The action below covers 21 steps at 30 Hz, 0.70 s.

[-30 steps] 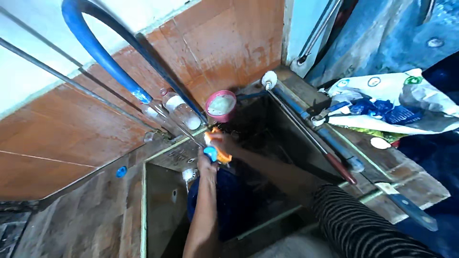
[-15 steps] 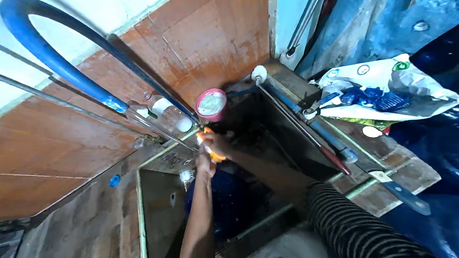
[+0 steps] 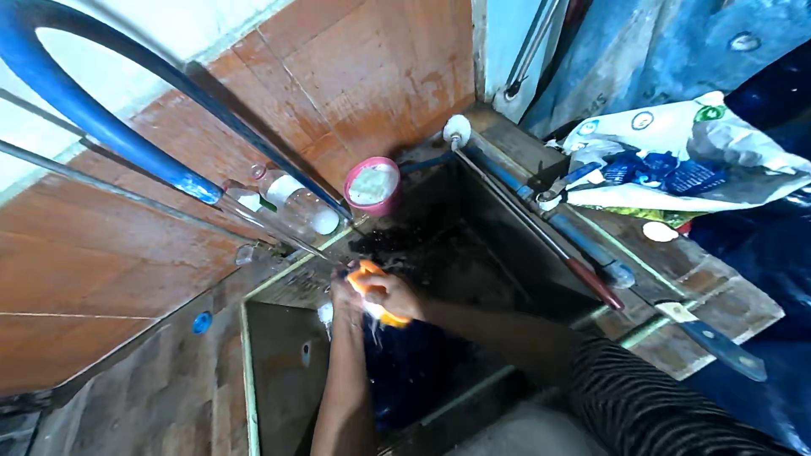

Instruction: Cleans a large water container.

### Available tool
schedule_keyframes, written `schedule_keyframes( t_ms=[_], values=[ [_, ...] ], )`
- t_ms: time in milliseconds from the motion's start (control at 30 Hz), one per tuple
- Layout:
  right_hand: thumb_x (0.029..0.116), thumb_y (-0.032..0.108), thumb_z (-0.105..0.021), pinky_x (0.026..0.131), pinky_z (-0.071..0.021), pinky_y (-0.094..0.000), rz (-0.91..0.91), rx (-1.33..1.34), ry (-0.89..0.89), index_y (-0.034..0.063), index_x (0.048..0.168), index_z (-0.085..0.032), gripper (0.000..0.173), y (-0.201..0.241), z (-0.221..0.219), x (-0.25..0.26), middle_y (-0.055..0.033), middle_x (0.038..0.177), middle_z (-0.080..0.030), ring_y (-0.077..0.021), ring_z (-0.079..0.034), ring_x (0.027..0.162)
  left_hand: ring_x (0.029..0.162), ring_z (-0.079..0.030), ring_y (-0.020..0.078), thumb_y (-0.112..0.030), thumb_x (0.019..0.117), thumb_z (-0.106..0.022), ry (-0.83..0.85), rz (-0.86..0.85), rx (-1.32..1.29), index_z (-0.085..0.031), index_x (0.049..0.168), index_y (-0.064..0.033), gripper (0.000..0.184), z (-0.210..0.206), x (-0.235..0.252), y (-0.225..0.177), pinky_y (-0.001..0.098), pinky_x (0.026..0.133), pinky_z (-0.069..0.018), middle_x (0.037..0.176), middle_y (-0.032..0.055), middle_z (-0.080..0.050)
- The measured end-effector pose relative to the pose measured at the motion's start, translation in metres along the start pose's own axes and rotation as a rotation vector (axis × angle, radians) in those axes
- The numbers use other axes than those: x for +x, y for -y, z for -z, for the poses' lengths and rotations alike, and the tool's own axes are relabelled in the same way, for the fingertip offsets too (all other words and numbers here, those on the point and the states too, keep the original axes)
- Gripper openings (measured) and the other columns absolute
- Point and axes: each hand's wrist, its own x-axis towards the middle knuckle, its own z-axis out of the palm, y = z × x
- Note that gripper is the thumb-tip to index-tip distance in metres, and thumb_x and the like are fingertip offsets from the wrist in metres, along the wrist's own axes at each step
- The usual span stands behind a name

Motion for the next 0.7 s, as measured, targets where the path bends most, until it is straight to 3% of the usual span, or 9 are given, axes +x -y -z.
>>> schedule_keyframes(
  t_ms=[67, 167, 233, 267, 367, 533, 700],
  values=[
    [0.1039, 0.018, -0.058, 0.113, -0.0432, -0.0496, -0.043, -0.067, 0.075, 0.0078, 0.141, -0.062, 0.039, -0.028, 0.012, -0.023, -0.0195, 0.138, -0.064, -0.0317, -0.06, 0.13, 0.06, -0.058, 0.0194, -0.042, 0.11, -0.013, -0.074, 0.103, 0.064, -0.048, 0.096, -0.0091, 0.05, 0.0, 0.014, -0.001, 0.0375, 0.058, -0.0545, 0.07, 0.0057, -0.055],
    [0.1039, 0.014, -0.057, 0.113, -0.0415, -0.0525, -0.227, -0.054, 0.051, 0.0018, 0.143, -0.058, 0.041, -0.07, 0.027, -0.049, -0.0259, 0.14, -0.059, -0.0378, -0.057, 0.132, 0.074, -0.06, 0.0241, -0.028, 0.1112, -0.033, -0.053, 0.182, 0.343, -0.048, 0.113, -0.004, 0.028, -0.014, 0.017, -0.001, 0.0418, 0.069, -0.057, 0.087, 0.012, -0.055],
    [0.1047, 0.012, -0.057, 0.115, -0.0399, -0.049, -0.343, 0.023, 0.013, 0.0002, 0.146, -0.054, 0.043, -0.086, 0.039, -0.066, -0.0263, 0.145, -0.055, -0.037, -0.054, 0.135, 0.087, -0.06, 0.0238, -0.028, 0.1108, -0.043, -0.019, 0.171, 0.469, -0.048, 0.134, 0.0014, 0.038, -0.017, 0.021, 0.001, 0.0375, 0.075, -0.0552, 0.107, 0.0168, -0.056],
    [0.1047, 0.012, -0.057, 0.114, -0.041, -0.0486, -0.381, 0.042, 0.003, 0.0003, 0.146, -0.053, 0.043, -0.094, 0.045, -0.075, -0.0263, 0.145, -0.055, -0.0368, -0.054, 0.134, 0.082, -0.059, 0.0211, -0.027, 0.1098, -0.046, -0.036, 0.145, 0.524, -0.049, 0.134, 0.0022, 0.038, -0.017, 0.024, 0.004, 0.0334, 0.07, -0.0545, 0.106, 0.0161, -0.056],
    [0.1063, 0.014, -0.055, 0.112, -0.0416, -0.0515, -0.485, 0.064, 0.029, 0.0033, 0.148, -0.052, 0.043, -0.111, 0.058, -0.095, -0.0258, 0.147, -0.053, -0.038, -0.054, 0.134, 0.079, -0.059, 0.0199, -0.023, 0.1091, -0.048, -0.043, 0.164, 0.568, -0.05, 0.131, 0.0023, 0.034, -0.009, 0.025, 0.002, 0.0317, 0.068, -0.054, 0.103, 0.0156, -0.057],
    [0.1061, 0.014, -0.055, 0.113, -0.041, -0.0516, -0.564, 0.078, 0.018, 0.0053, 0.148, -0.052, 0.043, -0.133, 0.056, -0.108, -0.0252, 0.148, -0.052, -0.0376, -0.052, 0.135, 0.091, -0.062, 0.0285, -0.01, 0.1064, -0.036, 0.02, 0.281, 0.513, -0.047, 0.127, -0.0001, 0.025, 0.012, 0.018, -0.011, 0.0437, 0.076, -0.0567, 0.109, 0.0183, -0.056],
    [0.1069, 0.014, -0.053, 0.114, -0.0395, -0.0535, -0.562, -0.067, 0.114, 0.0051, 0.149, -0.051, 0.043, -0.142, 0.044, -0.108, -0.0256, 0.148, -0.052, -0.0392, -0.052, 0.137, 0.084, -0.062, 0.0221, -0.009, 0.1062, -0.05, 0.022, 0.131, 0.761, -0.047, 0.138, 0.0005, 0.033, 0.01, 0.0, -0.013, 0.036, 0.07, -0.0559, 0.112, 0.0179, -0.059]
  ],
)
